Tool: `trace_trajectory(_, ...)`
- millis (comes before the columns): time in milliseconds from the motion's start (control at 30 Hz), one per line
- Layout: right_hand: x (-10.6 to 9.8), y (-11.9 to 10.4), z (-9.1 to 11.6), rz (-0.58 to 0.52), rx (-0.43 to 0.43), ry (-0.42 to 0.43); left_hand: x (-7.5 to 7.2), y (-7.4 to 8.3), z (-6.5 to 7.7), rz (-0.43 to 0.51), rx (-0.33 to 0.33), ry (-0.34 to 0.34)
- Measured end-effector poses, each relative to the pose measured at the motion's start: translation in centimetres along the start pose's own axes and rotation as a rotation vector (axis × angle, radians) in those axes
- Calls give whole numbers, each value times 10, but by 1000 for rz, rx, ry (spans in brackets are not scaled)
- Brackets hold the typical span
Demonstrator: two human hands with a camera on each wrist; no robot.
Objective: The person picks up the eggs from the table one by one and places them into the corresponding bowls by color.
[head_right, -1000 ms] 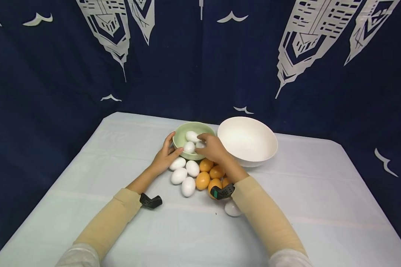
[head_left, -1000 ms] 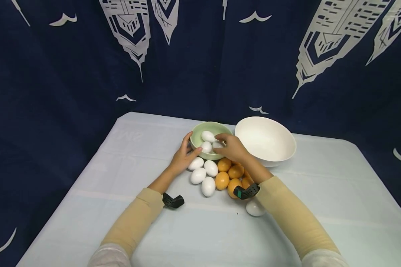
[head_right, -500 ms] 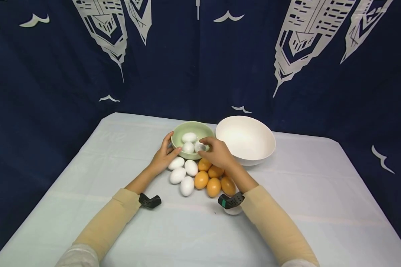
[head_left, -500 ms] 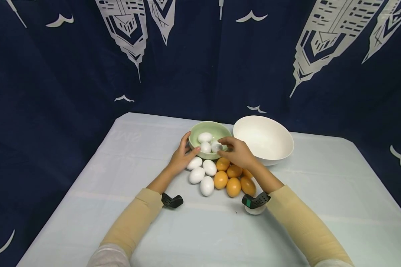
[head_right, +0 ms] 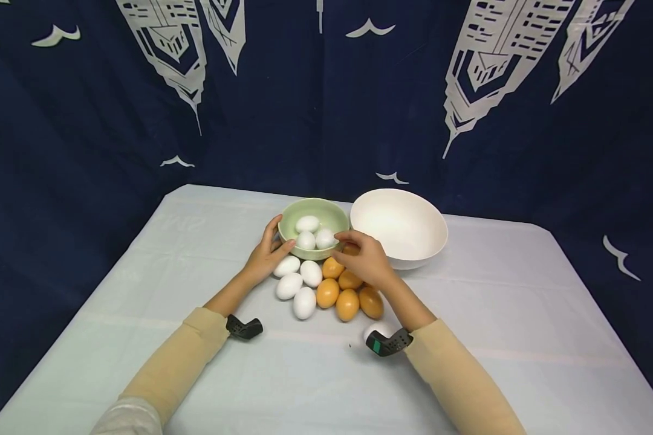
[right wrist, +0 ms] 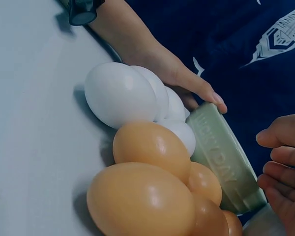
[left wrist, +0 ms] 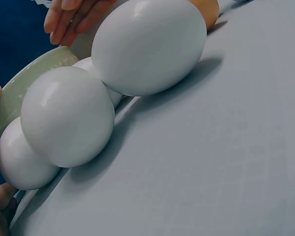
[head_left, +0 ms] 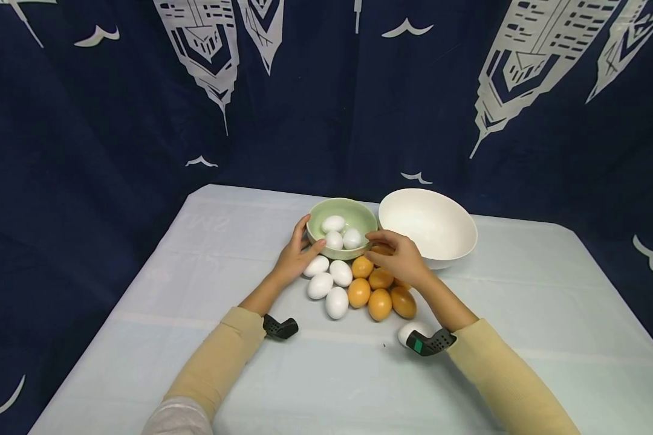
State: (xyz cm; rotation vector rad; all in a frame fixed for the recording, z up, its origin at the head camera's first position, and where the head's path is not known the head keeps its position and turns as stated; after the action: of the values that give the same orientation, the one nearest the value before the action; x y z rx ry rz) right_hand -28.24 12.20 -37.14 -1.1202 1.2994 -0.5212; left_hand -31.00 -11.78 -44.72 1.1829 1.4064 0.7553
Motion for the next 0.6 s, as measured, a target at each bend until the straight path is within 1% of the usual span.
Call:
trace_trajectory(167, -5, 5, 9, -40, -24, 12, 1, 0, 0, 3, 0, 3)
trace_trajectory(400, -12, 10, 22, -73, -3, 4, 1, -1, 0, 5, -8, 4)
trace_trajectory(600, -16, 16, 32, -79, -10, 8, 1, 0, 0, -1, -10, 6)
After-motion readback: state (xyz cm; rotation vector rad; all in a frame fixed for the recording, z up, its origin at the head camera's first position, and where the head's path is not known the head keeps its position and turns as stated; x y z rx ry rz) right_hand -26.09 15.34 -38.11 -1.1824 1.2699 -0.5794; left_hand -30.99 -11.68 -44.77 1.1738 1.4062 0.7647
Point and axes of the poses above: each hand's wrist, its own z-axis away from the middle knuckle, its own x-axis out of the palm, y = z × x, the point moved 3 cm from there along -z, towards the middle knuckle
